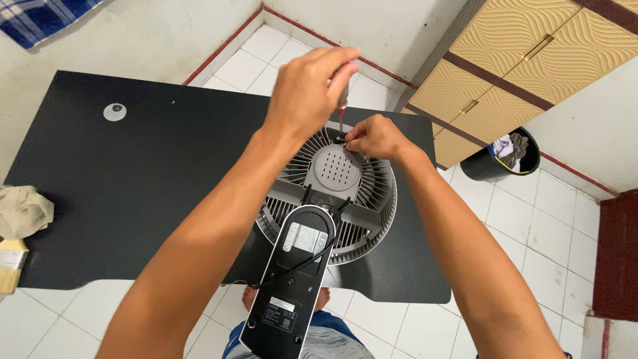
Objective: The person reassembles an electric fan by placing the fan blade onto the motor hub, securing it with a central cap, and then attaching the front grille. They use a screwdriver to tighten screws on the rear motor housing.
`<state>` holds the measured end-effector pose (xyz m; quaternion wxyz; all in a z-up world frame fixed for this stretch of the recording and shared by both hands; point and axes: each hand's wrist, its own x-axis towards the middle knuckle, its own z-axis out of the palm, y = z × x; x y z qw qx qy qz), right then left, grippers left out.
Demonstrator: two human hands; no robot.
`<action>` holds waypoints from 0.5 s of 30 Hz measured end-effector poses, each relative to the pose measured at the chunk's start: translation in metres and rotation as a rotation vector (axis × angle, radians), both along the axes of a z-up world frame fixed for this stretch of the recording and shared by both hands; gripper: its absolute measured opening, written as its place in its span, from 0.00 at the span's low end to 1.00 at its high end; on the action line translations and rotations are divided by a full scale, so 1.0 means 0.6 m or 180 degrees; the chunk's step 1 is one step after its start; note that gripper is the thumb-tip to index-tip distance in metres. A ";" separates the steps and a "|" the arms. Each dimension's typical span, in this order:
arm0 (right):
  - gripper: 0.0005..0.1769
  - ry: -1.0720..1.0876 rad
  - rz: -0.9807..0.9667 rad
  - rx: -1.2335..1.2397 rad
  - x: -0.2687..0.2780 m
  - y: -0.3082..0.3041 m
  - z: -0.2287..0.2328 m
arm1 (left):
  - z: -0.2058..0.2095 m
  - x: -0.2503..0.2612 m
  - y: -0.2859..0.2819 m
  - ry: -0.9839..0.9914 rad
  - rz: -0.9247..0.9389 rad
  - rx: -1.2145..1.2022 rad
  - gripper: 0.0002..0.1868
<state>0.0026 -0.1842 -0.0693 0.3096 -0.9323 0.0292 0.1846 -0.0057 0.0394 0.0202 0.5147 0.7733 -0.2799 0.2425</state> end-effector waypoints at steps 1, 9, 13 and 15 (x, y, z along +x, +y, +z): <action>0.10 0.0021 -0.0003 0.0067 -0.002 0.003 0.002 | 0.003 0.000 0.008 -0.0160 0.0068 -0.0017 0.10; 0.10 0.0026 -0.0031 -0.0434 0.008 0.022 0.002 | -0.007 -0.006 0.040 -0.0122 0.0130 -0.0062 0.11; 0.10 -0.0116 0.0041 -0.0481 0.012 0.020 -0.009 | -0.021 -0.008 0.054 -0.0113 0.0054 -0.0299 0.11; 0.10 -0.0477 0.0210 -0.0563 0.013 0.020 -0.003 | -0.029 -0.002 0.067 -0.0036 0.0088 -0.0464 0.11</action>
